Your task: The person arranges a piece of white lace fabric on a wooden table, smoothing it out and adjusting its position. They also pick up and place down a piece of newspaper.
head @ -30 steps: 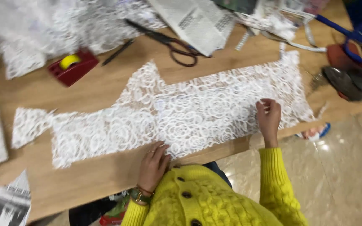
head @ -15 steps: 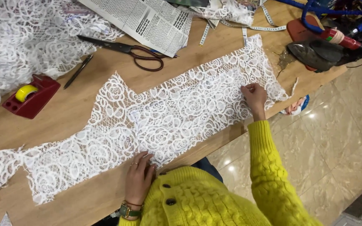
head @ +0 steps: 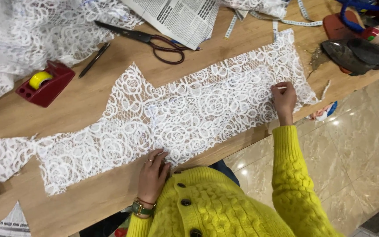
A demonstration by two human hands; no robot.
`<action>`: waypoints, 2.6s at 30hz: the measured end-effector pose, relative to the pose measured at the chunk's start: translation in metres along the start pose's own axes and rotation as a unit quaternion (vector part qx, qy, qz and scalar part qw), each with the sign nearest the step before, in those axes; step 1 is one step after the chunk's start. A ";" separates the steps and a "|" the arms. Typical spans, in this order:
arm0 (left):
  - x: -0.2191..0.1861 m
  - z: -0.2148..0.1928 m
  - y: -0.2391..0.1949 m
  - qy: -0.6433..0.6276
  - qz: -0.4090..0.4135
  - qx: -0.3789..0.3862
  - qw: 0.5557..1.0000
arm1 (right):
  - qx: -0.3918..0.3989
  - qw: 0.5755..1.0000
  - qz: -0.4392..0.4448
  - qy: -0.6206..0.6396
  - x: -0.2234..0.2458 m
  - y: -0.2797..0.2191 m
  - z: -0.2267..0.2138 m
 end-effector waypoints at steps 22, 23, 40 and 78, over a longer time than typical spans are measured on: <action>0.010 0.024 -0.012 0.025 0.063 -0.017 0.998 | -0.032 0.987 -0.156 -0.006 -0.028 0.008 0.007; 0.009 0.023 -0.012 0.025 0.063 -0.018 0.998 | -0.031 0.987 -0.156 -0.006 -0.028 0.009 0.006; 0.002 0.015 -0.010 0.044 0.061 -0.033 0.997 | 0.021 0.972 -0.232 -0.020 0.067 -0.062 0.043; 0.007 0.014 -0.012 0.035 0.092 -0.133 0.986 | 0.346 0.877 -0.333 -0.023 0.180 -0.213 0.184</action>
Point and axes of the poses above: each hand's wrist, its own y-axis towards the middle knuckle, its own z-axis out of the palm, x = y × z, the point moved 8 cm from there along y, towards the middle knuckle, and after that the axes turned 7 degrees about y, right-handed, at the moved point
